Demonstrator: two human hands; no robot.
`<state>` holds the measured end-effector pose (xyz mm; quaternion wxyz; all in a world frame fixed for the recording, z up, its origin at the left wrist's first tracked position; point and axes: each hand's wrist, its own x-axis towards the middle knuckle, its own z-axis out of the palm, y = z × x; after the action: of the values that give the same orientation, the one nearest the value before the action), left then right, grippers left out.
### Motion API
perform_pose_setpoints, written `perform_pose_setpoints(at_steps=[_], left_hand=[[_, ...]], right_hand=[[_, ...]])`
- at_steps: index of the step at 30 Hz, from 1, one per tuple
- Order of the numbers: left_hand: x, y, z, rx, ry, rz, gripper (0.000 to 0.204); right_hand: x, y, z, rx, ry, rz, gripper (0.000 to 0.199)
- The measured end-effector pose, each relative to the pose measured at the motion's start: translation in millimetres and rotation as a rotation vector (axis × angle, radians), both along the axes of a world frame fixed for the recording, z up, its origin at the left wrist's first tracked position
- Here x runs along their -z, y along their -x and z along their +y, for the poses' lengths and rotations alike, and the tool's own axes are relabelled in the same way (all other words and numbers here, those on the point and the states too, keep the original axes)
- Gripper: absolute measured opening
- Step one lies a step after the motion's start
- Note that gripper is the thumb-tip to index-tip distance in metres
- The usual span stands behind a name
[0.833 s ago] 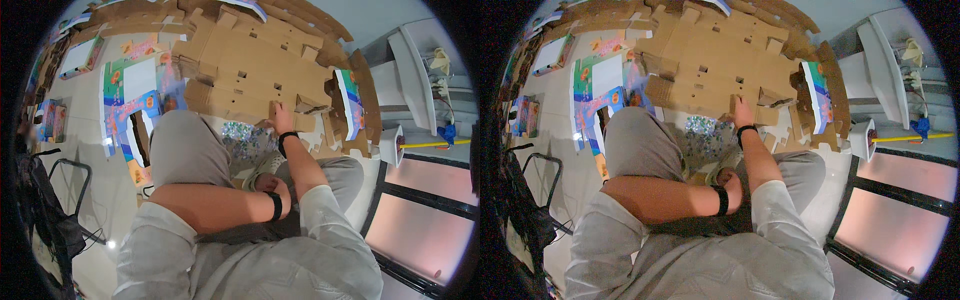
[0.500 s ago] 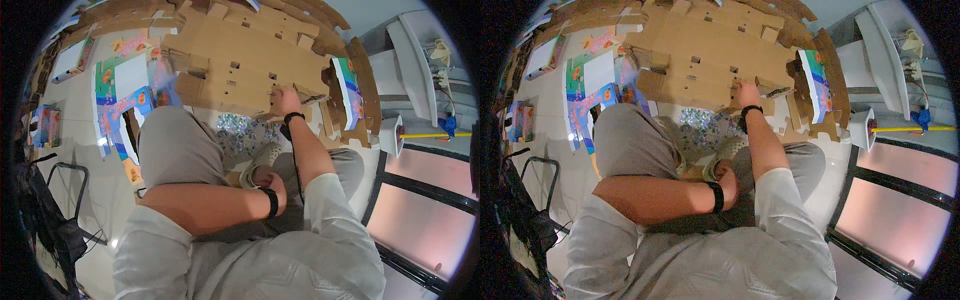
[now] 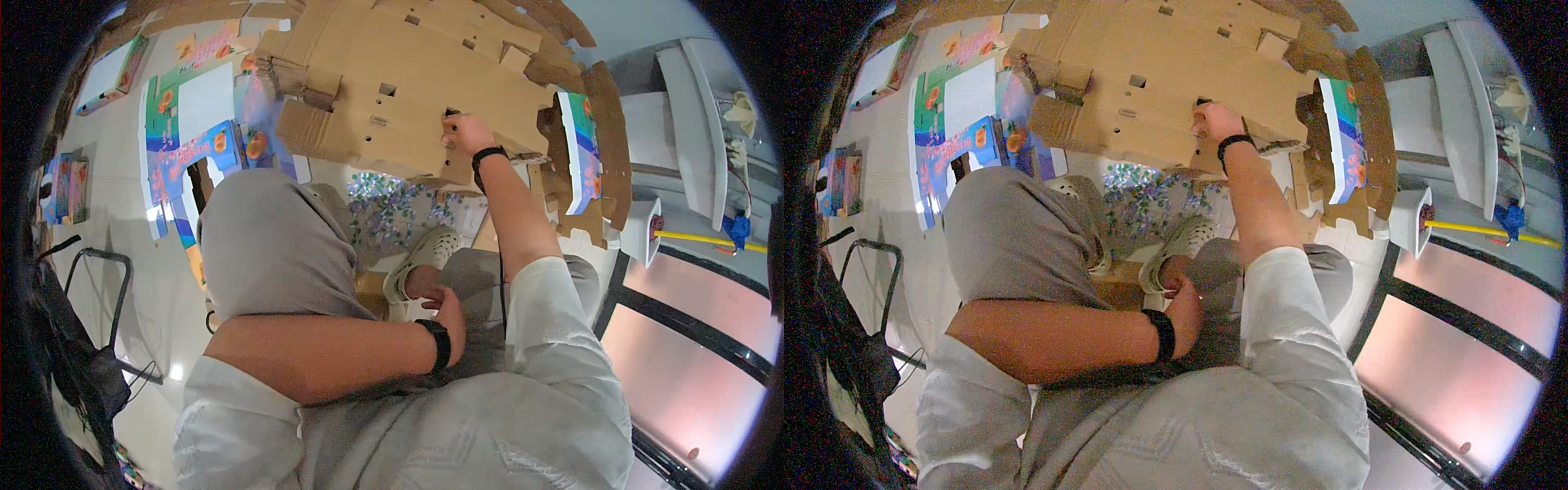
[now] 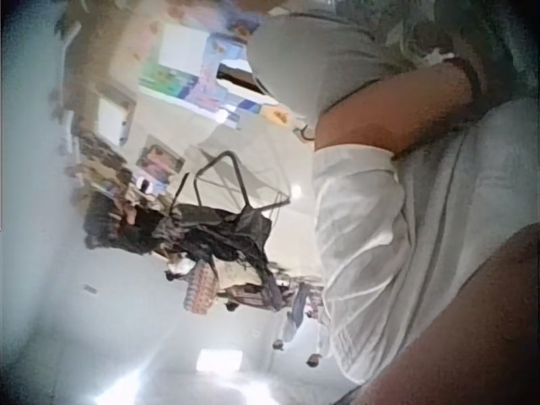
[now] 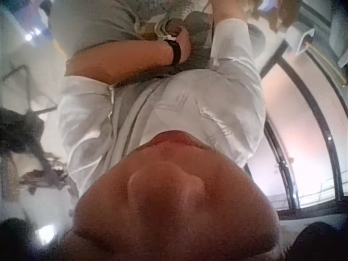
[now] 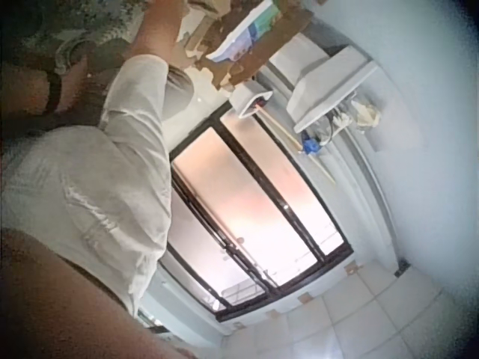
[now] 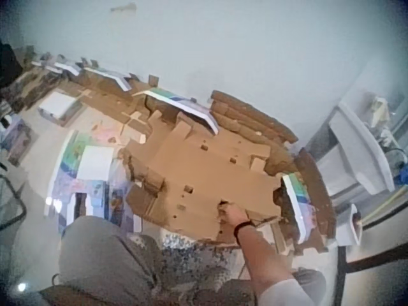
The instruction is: The user is assembling and organizing various cardboard boxes and pieces on the floor.
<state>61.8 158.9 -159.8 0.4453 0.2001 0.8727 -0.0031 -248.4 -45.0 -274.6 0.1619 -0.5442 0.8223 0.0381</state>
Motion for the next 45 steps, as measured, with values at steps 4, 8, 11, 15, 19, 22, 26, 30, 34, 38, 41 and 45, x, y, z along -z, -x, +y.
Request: perform_pose_setpoints(at_steps=[4,8,11,15,19,22,26,30,34,38,41,45], left_hand=[[-5,6,-8,0.084,0.013,0.037,0.039],[-26,2,-22,0.078,-0.057,0.102,0.03],[-44,-4,-29,0.042,-0.052,0.213,0.031],[-57,-8,-31,0.074,-0.084,0.205,0.033],[-60,-4,-33,0.05,-0.09,0.213,0.036],[-62,2,-37,0.066,-0.094,0.211,0.037],[-65,7,-36,0.153,-0.096,0.139,0.038],[-59,9,-25,0.118,-0.134,0.146,0.038],[-45,19,-8,0.024,-0.053,0.139,0.041],[-31,36,-4,0.035,-0.005,0.017,0.045],[-33,37,-10,-0.01,-0.007,0.043,0.044],[-47,30,-17,-0.096,-0.043,0.102,0.042]], right_hand=[[-1,11,-4,-0.113,-0.107,-0.036,0.049],[-3,12,-5,-0.175,-0.134,-0.043,0.062],[-3,8,-6,-0.21,-0.12,-0.02,0.072],[1,5,-10,-0.223,-0.226,0.014,0.08],[8,7,-10,-0.259,-0.137,0.014,0.079],[12,6,-5,-0.239,-0.161,0.084,0.076],[9,0,-2,-0.225,-0.136,0.121,0.073],[-9,-13,-22,-0.167,-0.253,0.086,0.059],[-25,-30,-72,-0.291,-0.066,0.121,0.043],[-8,-59,-121,-0.201,0.117,-0.272,0.052],[16,-69,-135,-0.256,-0.016,-0.26,0.061],[34,-66,-140,-0.172,0.0,-0.42,0.07]])
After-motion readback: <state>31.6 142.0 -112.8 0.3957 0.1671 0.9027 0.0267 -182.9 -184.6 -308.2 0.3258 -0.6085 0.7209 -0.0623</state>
